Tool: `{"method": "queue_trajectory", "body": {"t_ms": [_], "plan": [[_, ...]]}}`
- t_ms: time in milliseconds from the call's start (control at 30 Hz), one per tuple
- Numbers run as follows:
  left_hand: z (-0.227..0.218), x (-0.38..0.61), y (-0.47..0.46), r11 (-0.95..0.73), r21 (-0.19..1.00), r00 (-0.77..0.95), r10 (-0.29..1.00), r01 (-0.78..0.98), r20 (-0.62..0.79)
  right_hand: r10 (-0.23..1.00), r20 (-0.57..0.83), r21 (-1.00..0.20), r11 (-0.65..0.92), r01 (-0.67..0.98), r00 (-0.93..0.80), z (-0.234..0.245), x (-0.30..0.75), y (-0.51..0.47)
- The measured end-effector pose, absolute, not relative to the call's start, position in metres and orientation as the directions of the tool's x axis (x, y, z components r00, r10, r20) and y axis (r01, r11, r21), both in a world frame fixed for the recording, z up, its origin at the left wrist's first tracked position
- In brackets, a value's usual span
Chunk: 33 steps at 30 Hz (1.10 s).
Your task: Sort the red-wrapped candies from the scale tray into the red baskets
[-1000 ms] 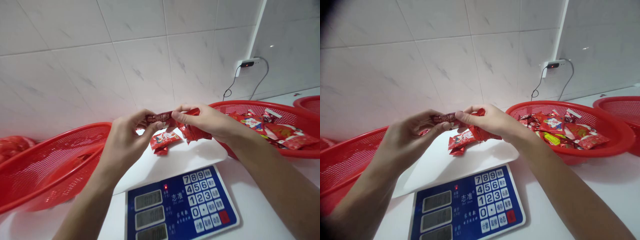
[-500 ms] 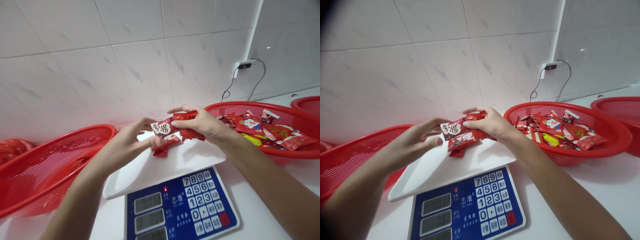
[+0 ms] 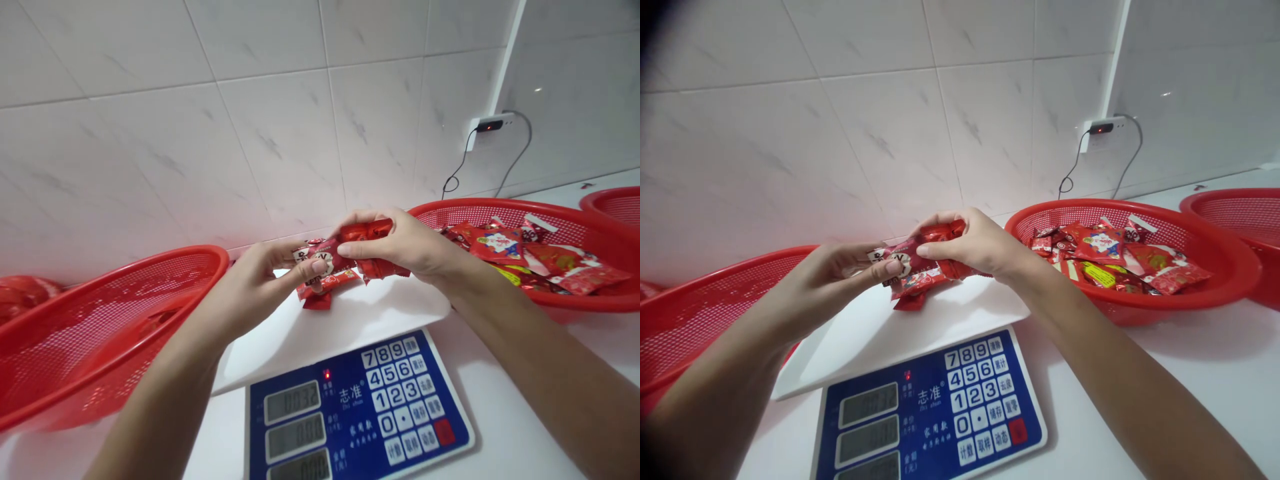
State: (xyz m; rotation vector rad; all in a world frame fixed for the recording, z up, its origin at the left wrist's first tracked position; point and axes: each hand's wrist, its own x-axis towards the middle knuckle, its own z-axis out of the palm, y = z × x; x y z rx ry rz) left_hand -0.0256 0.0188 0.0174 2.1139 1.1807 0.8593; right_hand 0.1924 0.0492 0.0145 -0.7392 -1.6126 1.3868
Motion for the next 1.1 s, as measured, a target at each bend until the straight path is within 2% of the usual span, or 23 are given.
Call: {"method": "queue_trajectory", "body": {"t_ms": [133, 233, 433, 533, 667, 800, 900, 967, 1000, 1100], "plan": [[0.016, -0.026, 0.02, -0.453, 0.624, 0.384, 0.888, 0.637, 0.252, 0.861, 0.224, -0.971, 0.239, -0.026, -0.456, 0.01, 0.19, 0.053], [0.018, -0.027, 0.02, -0.388, 0.55, 0.288, 0.921, 0.74, 0.262, 0.892, 0.251, -0.963, 0.271, 0.0, -0.375, 0.006, 0.188, 0.059], [0.023, -0.03, 0.019, -0.306, 0.533, 0.123, 0.928, 0.789, 0.351, 0.976, 0.163, -0.983, 0.148, -0.104, -0.145, 0.014, 0.198, 0.063], [0.022, -0.03, 0.021, -0.289, 0.488, 0.09, 0.916, 0.823, 0.391, 0.983, 0.145, -0.984, 0.131, -0.117, -0.116, 0.018, 0.202, 0.061], [0.02, -0.028, 0.023, -0.244, 0.404, 0.023, 0.877, 0.881, 0.479, 0.97, 0.203, -0.974, 0.185, -0.134, -0.131, 0.018, 0.2, 0.06], [0.013, -0.031, 0.028, -0.309, 0.286, 0.128, 0.85, 0.907, 0.512, 0.968, 0.243, -0.928, 0.211, -0.307, -0.068, 0.016, 0.195, 0.06], [0.007, -0.034, 0.033, -0.337, 0.187, 0.25, 0.893, 0.923, 0.375, 0.972, 0.224, -0.914, 0.187, -0.361, -0.064, 0.015, 0.192, 0.06], [0.007, -0.034, 0.032, -0.351, 0.207, 0.274, 0.905, 0.913, 0.325, 0.971, 0.232, -0.908, 0.194, -0.371, -0.06, 0.014, 0.189, 0.059], [0.008, -0.032, 0.03, -0.369, 0.26, 0.275, 0.901, 0.892, 0.337, 0.968, 0.243, -0.902, 0.205, -0.381, -0.055, 0.013, 0.187, 0.059], [0.012, -0.021, 0.019, -0.422, 0.532, 0.23, 0.891, 0.734, 0.391, 0.958, 0.274, -0.867, 0.212, -0.45, -0.077, 0.01, 0.177, 0.054]]}}
